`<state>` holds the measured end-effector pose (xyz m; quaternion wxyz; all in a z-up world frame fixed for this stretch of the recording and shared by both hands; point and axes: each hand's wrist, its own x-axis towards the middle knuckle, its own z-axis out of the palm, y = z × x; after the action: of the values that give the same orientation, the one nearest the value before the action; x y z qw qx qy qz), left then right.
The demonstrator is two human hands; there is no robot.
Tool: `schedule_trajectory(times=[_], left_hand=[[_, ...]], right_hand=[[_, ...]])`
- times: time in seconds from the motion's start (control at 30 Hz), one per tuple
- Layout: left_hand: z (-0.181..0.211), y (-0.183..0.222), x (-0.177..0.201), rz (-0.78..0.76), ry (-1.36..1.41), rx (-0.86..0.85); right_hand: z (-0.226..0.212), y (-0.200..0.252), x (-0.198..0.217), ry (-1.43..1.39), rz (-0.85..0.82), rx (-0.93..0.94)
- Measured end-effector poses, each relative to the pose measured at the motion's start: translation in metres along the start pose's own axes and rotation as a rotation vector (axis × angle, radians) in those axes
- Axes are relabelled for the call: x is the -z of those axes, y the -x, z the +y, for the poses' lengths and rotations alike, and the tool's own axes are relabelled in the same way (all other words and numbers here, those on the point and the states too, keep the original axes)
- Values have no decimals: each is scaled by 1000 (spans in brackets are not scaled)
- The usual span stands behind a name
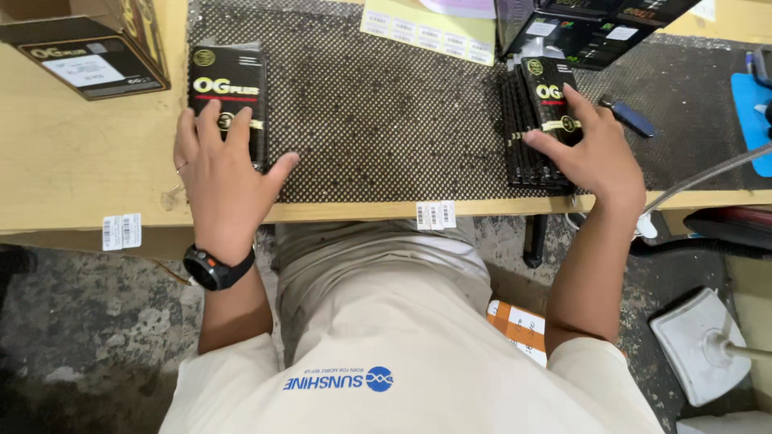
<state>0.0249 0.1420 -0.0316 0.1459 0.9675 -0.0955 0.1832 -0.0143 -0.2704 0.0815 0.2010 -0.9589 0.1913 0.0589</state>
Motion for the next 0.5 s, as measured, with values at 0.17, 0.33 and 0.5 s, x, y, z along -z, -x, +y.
schedule_trajectory(times=[0.17,0.33,0.5], left_hand=[[0,-3,7,53,68,18],[-1,0,5,-6,117,109],[-3,-4,3,84,142,81]], right_hand=[[-24,1,-5,134,-28,-123],[-31,0,-7,141,-26,-156],[-9,7,-12,100,119,-34]])
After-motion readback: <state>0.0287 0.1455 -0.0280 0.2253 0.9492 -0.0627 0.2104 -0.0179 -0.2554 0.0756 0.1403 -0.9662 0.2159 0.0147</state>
